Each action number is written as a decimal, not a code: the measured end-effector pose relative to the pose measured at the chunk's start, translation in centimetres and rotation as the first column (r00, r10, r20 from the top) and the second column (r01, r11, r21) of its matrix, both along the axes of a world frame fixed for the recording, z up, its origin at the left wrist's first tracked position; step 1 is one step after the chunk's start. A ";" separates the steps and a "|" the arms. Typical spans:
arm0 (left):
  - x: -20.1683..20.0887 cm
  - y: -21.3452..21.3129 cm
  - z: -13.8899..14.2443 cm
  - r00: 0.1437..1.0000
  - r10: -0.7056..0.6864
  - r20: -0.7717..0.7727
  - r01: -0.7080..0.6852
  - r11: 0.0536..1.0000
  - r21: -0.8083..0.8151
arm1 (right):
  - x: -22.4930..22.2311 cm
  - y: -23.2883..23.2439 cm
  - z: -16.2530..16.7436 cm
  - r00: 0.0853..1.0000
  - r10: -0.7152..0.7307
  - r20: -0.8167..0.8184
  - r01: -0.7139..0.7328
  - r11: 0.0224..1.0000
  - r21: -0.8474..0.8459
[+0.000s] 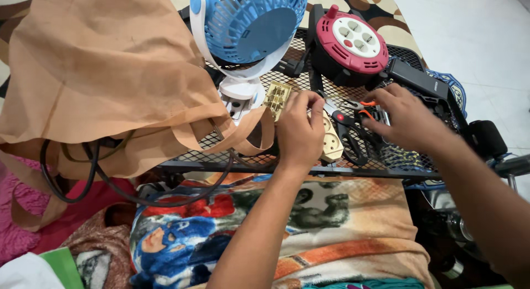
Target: The person repairs an electrical plug and power strip at a low mesh table. They use scissors to cut and strip the power cord, manipulate the plug's contacts by hand, and use a screwdriver and pliers on the plug and socket components.
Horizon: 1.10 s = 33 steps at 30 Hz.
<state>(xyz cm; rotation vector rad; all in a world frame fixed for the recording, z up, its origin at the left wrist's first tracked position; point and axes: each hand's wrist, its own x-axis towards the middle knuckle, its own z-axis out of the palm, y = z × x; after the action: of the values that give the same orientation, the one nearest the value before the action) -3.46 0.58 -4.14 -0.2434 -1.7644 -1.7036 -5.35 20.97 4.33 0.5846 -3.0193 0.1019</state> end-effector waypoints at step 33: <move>-0.1 -0.4 0.0 0.999 0.020 0.043 -0.023 0.997 0.068 | 2.8 -2.7 -0.8 0.975 -0.065 0.214 0.056 0.997 0.049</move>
<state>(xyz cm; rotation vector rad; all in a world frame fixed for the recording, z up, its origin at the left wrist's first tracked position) -3.52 0.22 -4.17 -0.1591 -1.7291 -1.7619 -2.51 18.23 3.53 0.5157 -3.2544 0.1046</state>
